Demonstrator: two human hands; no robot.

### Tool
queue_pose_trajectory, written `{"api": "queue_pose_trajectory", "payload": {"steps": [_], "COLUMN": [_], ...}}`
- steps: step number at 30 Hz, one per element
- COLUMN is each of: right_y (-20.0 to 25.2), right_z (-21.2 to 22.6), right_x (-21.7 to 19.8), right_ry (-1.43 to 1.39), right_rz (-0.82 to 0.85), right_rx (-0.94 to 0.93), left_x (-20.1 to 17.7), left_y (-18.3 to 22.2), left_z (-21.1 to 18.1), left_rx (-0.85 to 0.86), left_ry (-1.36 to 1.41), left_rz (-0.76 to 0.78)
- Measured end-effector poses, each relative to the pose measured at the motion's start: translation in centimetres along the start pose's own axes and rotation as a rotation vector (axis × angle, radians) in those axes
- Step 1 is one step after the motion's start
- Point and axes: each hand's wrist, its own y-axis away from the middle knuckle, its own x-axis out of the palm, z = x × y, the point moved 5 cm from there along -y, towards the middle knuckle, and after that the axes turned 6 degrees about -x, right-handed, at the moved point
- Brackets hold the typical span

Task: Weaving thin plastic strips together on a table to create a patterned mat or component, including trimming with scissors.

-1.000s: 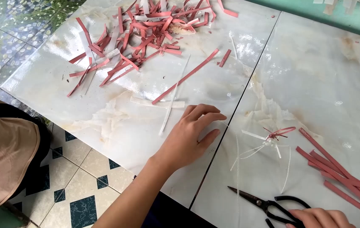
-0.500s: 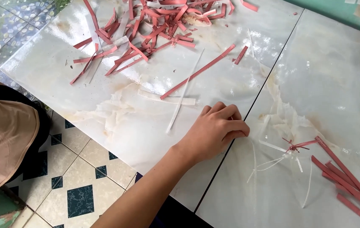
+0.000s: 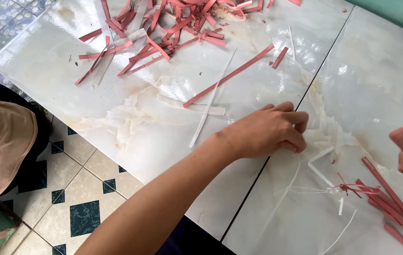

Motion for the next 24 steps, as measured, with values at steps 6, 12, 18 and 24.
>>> {"api": "queue_pose_trajectory", "payload": {"steps": [6,12,18,24], "right_y": [0.2,2.7,3.9,2.3], "right_z": [-1.1,-0.3,-2.5,-1.4], "right_x": [3.7,4.0,2.2,1.8], "right_ry": [-0.604,-0.537,-0.486,-0.422], "right_rz": [-0.161,-0.344,-0.326,-0.275], "right_rx": [0.070,0.154,0.081,-0.064], "left_x": [-0.9,3.4,-3.3,-0.4], "left_y": [-5.5,-7.9,-1.9,0.7], "left_z": [1.0,1.2,-3.3,-4.7], "left_rx": [0.199,0.082,-0.494,-1.045], "left_ry": [0.085,0.056,0.360,0.394], "left_rz": [-0.007,0.302,-0.266,0.061]}}
